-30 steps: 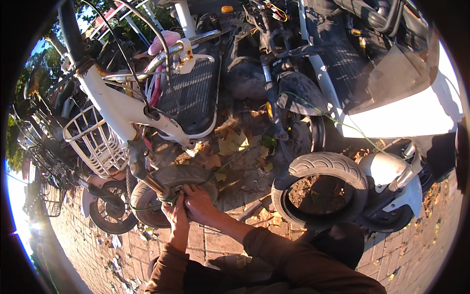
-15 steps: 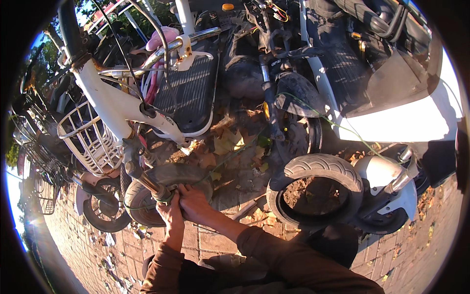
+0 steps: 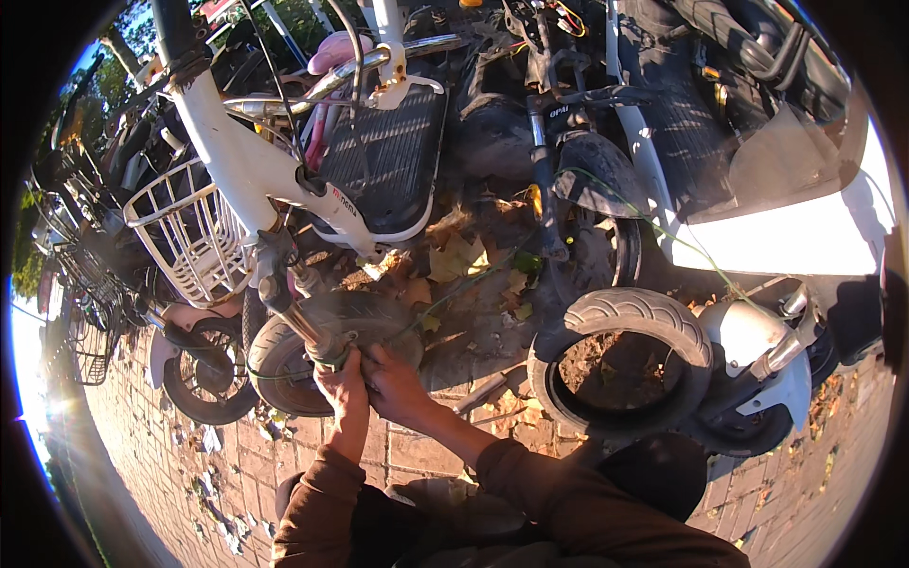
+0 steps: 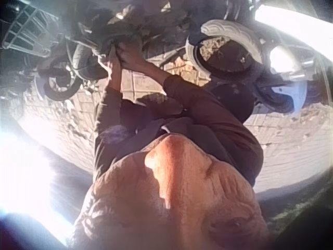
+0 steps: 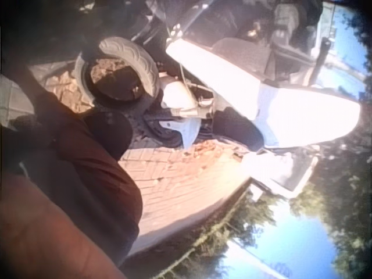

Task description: The person secures a scooter wheel to the front fork using a green zip tie. They wrap the tie around the fork and wheel, pull it tight, and then use pliers to trim the excess tail. The person also briefly handles a detached tire lying on the ground.

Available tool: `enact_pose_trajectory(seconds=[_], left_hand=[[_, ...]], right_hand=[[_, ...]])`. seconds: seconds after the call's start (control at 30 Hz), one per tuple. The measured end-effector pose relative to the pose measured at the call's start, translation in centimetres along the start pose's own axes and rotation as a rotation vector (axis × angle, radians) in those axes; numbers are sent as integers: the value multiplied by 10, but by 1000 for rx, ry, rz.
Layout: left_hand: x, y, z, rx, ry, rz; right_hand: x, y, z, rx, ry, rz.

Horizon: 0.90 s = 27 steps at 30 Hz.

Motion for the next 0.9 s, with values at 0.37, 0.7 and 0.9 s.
enact_pose_trajectory(seconds=[0.37, 0.7, 0.9], left_hand=[[0, 7, 7, 36, -12, 4], [-3, 7, 14, 26, -172, 69], [-1, 1, 5, -17, -157, 44]], right_hand=[[-1, -14, 6, 44, 100, -135], [-13, -10, 26, 2, -149, -45], [11, -5, 39, -500, -112, -359]])
Point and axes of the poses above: each hand's wrist, its own y-axis away from the middle knuckle, its own x-axis out of the back of the hand, z = x × y, the point moved 3 cm from there along -y, towards the middle knuckle, and after that the axes turned 12 degrees about x, right-handed, at the moved point
